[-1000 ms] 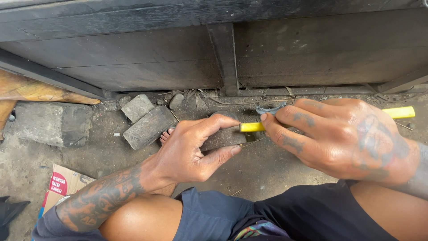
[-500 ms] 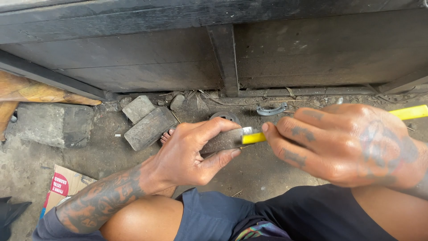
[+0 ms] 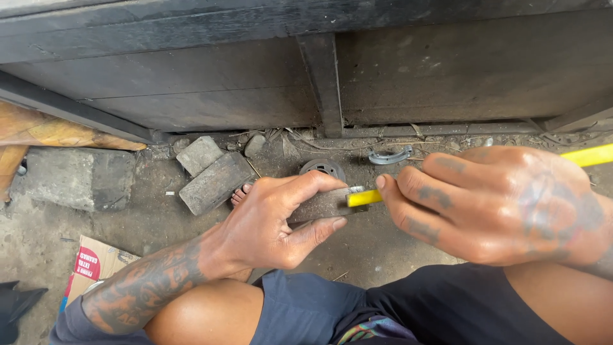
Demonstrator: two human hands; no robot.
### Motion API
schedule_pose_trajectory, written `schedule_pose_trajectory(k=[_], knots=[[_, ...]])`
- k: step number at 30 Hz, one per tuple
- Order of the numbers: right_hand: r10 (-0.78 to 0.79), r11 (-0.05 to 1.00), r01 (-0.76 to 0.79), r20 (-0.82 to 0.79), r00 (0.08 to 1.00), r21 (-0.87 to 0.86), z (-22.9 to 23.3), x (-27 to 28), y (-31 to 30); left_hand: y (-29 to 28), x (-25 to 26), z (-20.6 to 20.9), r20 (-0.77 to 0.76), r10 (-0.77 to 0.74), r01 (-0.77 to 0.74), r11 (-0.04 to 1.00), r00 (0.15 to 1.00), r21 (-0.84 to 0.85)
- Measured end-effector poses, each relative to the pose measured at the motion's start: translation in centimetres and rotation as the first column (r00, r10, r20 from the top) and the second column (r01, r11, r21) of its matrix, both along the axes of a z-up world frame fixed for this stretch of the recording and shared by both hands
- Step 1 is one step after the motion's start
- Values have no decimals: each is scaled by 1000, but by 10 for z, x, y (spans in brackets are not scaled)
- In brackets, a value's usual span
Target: Cleaning a motorcycle brake shoe using a small brush to remove dirt and grime.
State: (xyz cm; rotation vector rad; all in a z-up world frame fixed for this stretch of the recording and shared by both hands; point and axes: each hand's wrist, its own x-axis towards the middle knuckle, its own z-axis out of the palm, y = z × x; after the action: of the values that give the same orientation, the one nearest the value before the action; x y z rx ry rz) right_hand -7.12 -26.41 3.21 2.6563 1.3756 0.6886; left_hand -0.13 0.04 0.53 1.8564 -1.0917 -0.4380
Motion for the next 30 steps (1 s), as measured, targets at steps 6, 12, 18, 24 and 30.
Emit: schedule_pose_trajectory(k=[6, 12, 18, 24, 30], knots=[[58, 998, -59, -45, 997, -25, -1, -5, 4, 1, -1, -3, -37, -14, 13, 1000, 999, -11], [230, 972, -200, -350, 908, 120, -8, -14, 9, 7, 12, 5, 45, 85, -78, 988, 995, -131], [12, 997, -9, -39, 999, 74, 13, -5, -8, 5, 5, 4, 70, 37, -29, 994, 997, -110], [-22, 999, 22, -11, 1000, 23, 10, -5, -2, 4, 1, 0, 145, 1, 10, 997, 989, -72], [2, 999, -2, 9, 1000, 40, 4, -7, 3, 3, 3, -9, 137, 9, 2, 997, 991, -83]])
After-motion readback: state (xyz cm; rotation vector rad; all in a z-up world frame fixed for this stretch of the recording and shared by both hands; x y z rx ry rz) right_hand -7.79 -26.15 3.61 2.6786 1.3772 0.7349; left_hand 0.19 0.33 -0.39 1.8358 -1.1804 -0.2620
